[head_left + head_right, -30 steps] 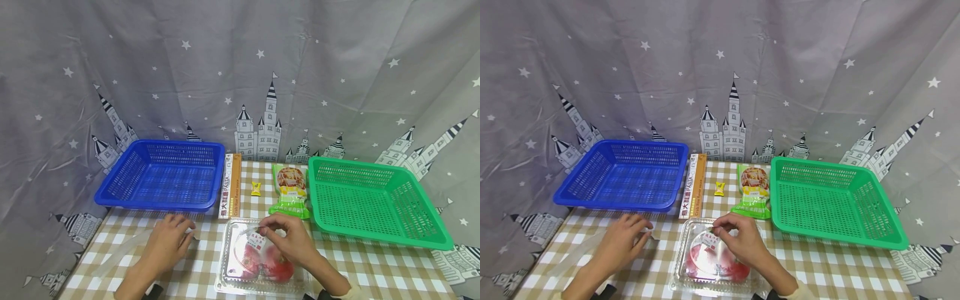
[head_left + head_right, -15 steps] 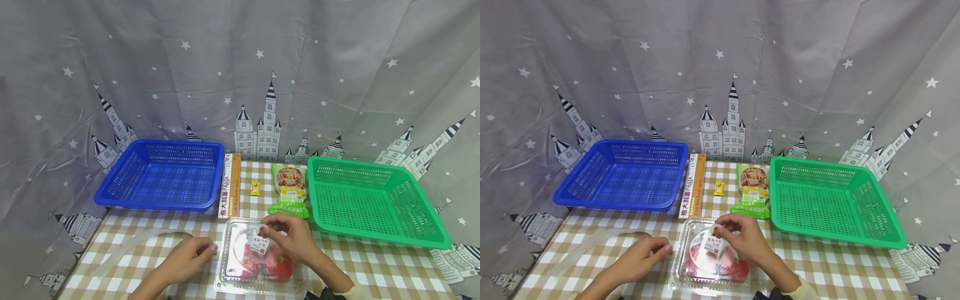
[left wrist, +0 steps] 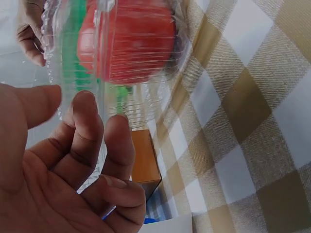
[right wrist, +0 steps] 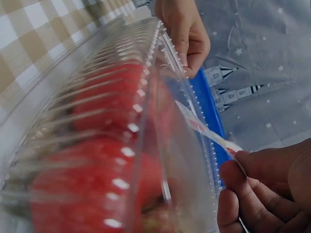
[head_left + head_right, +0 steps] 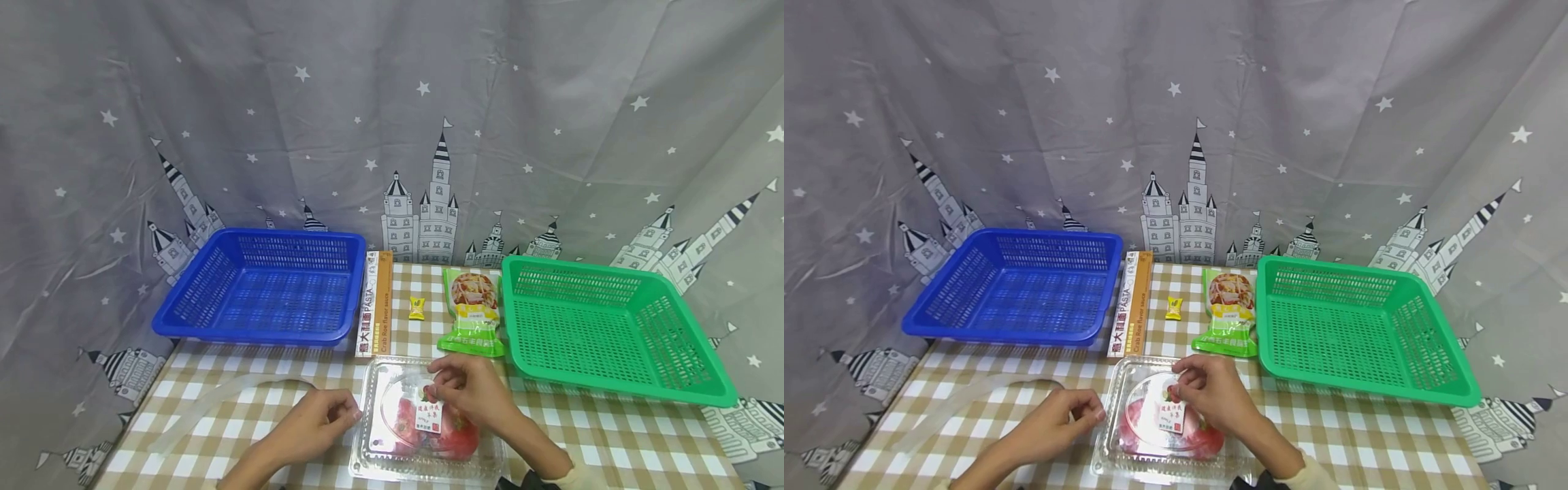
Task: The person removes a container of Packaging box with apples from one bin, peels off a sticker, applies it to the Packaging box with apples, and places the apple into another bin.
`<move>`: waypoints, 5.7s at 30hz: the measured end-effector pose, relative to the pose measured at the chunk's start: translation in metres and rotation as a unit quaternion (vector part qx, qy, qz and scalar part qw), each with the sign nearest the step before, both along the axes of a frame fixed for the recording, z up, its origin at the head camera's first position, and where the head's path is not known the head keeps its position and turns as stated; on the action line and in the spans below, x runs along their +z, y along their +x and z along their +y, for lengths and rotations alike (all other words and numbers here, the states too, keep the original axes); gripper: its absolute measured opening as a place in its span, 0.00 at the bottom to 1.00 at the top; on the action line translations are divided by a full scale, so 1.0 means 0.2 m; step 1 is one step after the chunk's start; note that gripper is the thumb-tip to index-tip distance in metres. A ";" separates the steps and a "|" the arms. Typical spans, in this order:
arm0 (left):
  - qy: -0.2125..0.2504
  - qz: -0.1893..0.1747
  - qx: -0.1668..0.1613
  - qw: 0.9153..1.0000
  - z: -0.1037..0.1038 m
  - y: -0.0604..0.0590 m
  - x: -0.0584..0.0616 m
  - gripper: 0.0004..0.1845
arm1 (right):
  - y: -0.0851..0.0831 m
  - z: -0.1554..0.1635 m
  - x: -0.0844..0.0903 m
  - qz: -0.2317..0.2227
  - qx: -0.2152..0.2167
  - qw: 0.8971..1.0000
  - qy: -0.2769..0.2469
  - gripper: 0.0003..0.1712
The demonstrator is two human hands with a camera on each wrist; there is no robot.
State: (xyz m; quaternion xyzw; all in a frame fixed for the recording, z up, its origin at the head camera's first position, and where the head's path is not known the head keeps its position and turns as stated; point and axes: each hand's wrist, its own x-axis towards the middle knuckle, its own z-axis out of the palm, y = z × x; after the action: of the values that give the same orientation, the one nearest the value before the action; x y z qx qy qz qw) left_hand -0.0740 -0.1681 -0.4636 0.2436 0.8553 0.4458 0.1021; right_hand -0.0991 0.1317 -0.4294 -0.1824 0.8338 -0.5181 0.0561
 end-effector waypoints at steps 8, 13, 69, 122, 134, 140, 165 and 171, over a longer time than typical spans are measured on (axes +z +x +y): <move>0.005 0.020 -0.003 1.000 0.00 0.00 -0.02 0.08 | -0.01 -0.03 -0.03 0.033 0.003 0.999 0.027 0.09; -0.010 0.024 0.004 1.000 0.00 0.00 -0.03 0.08 | 0.00 -0.04 -0.03 0.060 0.011 0.997 0.046 0.10; 0.093 -0.120 -0.038 0.988 0.06 0.06 -0.06 0.28 | 0.02 -0.01 -0.15 0.308 -0.023 0.916 0.256 0.08; 0.127 -0.159 0.002 0.979 0.10 0.10 -0.06 0.30 | 0.23 0.80 -0.20 -0.225 -0.286 0.899 -0.245 0.28; 0.150 -0.164 -0.008 0.975 0.11 0.10 -0.06 0.30 | 0.21 0.86 -0.22 -0.210 -0.274 0.892 -0.291 0.24; 0.184 -0.180 -0.027 0.966 0.13 0.07 -0.04 0.29 | 0.22 0.85 -0.22 -0.207 -0.284 0.892 -0.285 0.26; 0.231 -0.154 -0.058 0.959 0.43 -0.31 0.30 0.29 | 0.20 0.84 -0.22 -0.218 -0.335 0.872 -0.282 0.22; 0.241 -0.171 -0.084 0.952 0.60 -0.45 0.35 0.30 | 0.22 0.85 -0.24 -0.222 -0.329 0.865 -0.306 0.20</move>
State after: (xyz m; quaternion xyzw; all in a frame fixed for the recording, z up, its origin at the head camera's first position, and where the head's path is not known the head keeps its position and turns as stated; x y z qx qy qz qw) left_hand -0.1632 -0.0472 -0.3938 0.2519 0.6686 0.6635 0.2220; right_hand -0.0557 0.3015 -0.4767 0.2144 0.6107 -0.7623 0.0075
